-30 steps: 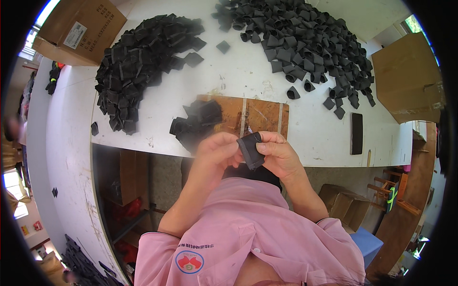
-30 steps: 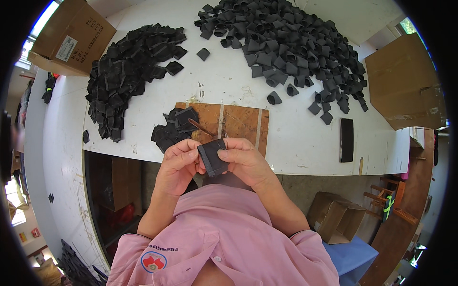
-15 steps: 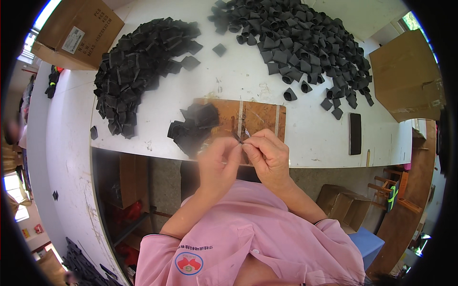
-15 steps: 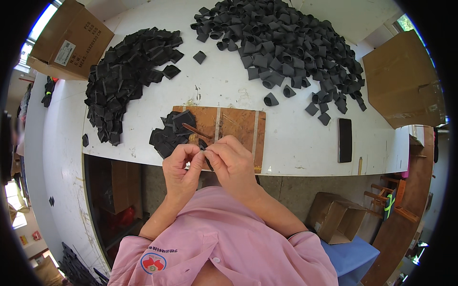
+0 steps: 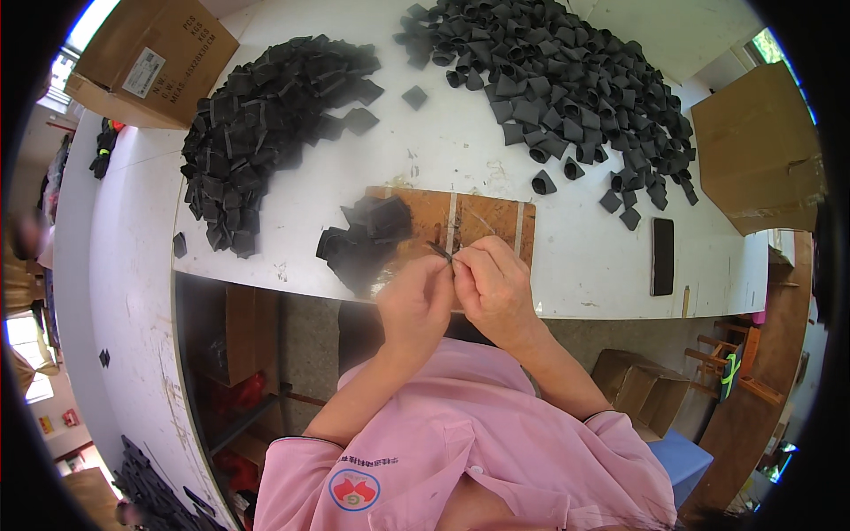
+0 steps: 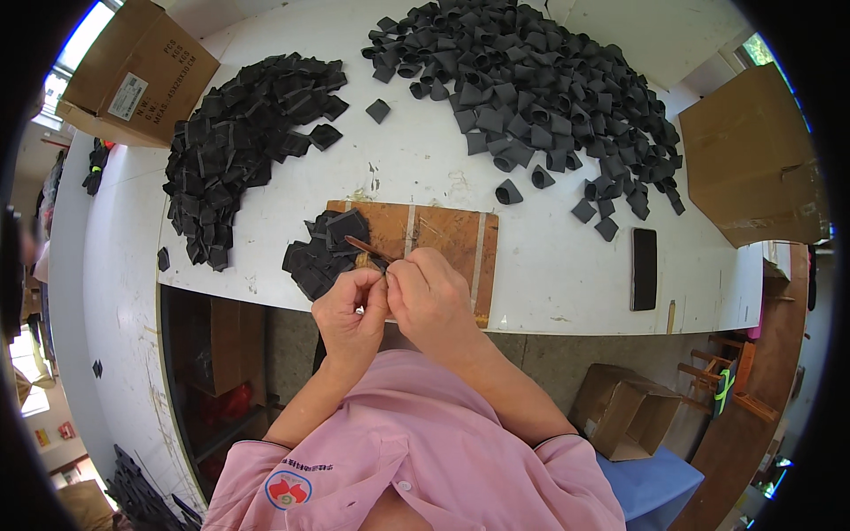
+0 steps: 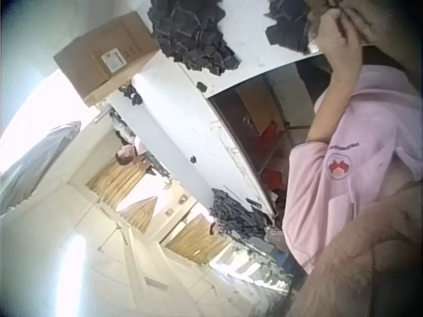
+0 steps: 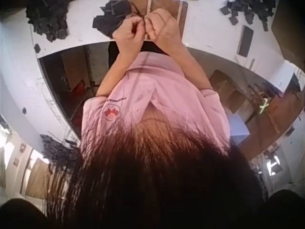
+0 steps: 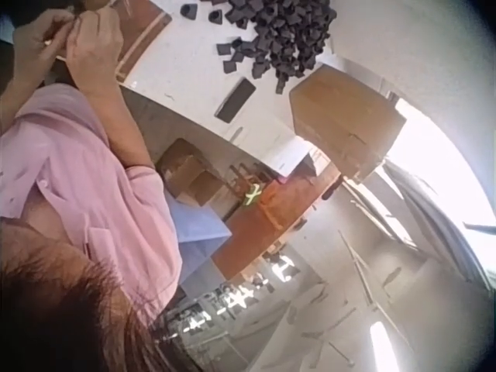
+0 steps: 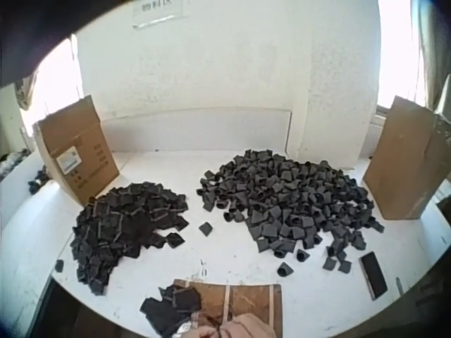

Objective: The recorder is manually inspecting and trimming small, black, square-shaped parts, possibly from a manufacturing process, using their hands and a small tool to remove excess material.

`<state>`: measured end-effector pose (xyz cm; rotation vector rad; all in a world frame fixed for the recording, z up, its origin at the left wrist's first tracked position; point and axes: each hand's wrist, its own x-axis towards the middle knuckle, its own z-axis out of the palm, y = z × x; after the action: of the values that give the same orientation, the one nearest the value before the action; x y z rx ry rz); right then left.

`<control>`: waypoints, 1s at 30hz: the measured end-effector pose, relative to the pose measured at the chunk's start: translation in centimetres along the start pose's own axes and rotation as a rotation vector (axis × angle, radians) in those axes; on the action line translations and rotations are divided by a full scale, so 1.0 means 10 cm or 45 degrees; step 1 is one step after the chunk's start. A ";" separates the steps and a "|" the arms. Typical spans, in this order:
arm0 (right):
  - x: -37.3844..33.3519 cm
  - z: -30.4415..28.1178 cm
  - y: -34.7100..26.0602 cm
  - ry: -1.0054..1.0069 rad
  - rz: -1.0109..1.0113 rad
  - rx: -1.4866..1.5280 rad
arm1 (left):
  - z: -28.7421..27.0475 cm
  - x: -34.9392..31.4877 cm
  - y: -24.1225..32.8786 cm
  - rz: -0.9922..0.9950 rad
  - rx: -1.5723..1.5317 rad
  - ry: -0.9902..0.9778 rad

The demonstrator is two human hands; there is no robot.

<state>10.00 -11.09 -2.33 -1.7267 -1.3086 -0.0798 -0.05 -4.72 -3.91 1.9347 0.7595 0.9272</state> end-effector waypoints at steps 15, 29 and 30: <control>-0.05 -0.10 -0.02 -0.069 0.486 0.570 | -0.03 0.08 0.08 0.013 -0.191 -0.082; -0.05 0.06 0.07 0.057 0.669 0.421 | -0.14 0.20 0.20 -1.009 -1.744 -0.225; -0.04 0.03 0.07 -0.056 0.992 0.826 | -0.15 0.19 0.20 -1.005 -1.745 -0.228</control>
<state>10.26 -11.19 -3.15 -1.5344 -0.5124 0.7485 0.05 -3.50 -1.00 0.4193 0.4598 0.4810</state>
